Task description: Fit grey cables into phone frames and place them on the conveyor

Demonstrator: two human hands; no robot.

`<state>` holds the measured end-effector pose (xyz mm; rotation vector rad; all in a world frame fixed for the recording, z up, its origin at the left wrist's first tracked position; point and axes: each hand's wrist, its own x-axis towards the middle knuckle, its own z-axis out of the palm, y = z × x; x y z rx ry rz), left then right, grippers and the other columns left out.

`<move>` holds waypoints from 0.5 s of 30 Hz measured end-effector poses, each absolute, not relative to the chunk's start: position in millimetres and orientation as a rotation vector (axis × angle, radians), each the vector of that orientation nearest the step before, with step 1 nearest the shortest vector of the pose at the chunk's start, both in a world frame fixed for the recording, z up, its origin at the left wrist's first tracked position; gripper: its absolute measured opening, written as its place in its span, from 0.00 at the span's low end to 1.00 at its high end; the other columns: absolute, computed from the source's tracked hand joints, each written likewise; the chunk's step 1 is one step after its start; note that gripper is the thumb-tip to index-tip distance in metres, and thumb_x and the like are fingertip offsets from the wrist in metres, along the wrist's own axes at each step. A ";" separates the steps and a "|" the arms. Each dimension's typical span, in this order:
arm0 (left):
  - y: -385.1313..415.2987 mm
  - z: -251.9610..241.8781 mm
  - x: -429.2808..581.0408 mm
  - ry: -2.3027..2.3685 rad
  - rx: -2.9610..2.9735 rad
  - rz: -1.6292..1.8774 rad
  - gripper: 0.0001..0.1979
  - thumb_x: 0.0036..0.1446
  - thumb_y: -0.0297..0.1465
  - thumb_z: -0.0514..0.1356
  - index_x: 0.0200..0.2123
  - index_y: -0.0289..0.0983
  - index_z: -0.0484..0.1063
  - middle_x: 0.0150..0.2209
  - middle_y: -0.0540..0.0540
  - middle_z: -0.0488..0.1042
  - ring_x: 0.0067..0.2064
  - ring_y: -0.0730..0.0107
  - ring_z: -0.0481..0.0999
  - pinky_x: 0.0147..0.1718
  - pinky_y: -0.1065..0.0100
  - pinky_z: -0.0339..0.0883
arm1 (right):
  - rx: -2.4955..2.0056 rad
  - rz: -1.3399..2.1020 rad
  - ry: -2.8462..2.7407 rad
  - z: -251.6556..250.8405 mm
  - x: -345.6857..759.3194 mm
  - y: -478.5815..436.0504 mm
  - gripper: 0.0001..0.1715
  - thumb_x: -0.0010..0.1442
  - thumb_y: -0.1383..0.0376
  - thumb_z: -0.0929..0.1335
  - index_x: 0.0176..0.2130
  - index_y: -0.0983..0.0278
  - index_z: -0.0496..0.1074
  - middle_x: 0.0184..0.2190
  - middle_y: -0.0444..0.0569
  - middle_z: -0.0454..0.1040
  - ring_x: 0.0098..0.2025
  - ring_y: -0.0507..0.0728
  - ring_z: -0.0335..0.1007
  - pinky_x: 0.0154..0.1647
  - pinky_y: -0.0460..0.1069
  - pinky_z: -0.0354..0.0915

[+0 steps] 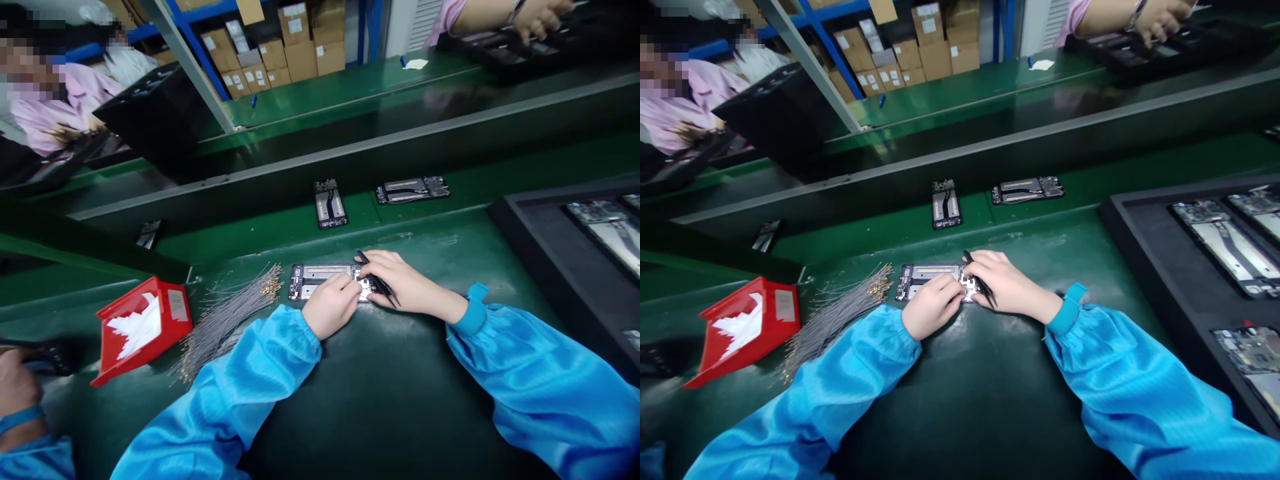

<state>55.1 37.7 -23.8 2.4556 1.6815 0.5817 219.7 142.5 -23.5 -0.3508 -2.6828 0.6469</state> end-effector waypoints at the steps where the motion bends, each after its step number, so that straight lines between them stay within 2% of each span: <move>1: 37.8 -24.0 55.1 1.682 2.449 0.584 0.09 0.58 0.26 0.47 0.30 0.35 0.65 0.30 0.46 0.66 0.34 0.69 0.66 0.36 0.67 0.65 | -0.346 0.646 -2.701 -23.3 218.7 142.3 0.17 0.51 0.64 0.66 0.43 0.63 0.65 0.47 0.56 0.65 0.54 0.63 0.55 0.50 0.59 0.55; 7: 38.2 -24.9 54.0 1.653 2.407 0.637 0.08 0.58 0.26 0.48 0.32 0.35 0.66 0.30 0.46 0.66 0.34 0.70 0.66 0.36 0.67 0.66 | -0.330 0.681 -2.724 -18.4 218.1 139.8 0.17 0.49 0.69 0.65 0.42 0.63 0.65 0.44 0.55 0.66 0.50 0.62 0.57 0.48 0.58 0.56; 15: 26.1 -23.6 48.2 1.491 2.418 0.641 0.12 0.58 0.25 0.48 0.40 0.36 0.70 0.30 0.46 0.68 0.35 0.70 0.66 0.35 0.68 0.64 | -0.377 0.681 -2.719 -19.9 217.4 134.8 0.17 0.47 0.72 0.64 0.40 0.63 0.64 0.42 0.54 0.65 0.48 0.62 0.57 0.47 0.56 0.56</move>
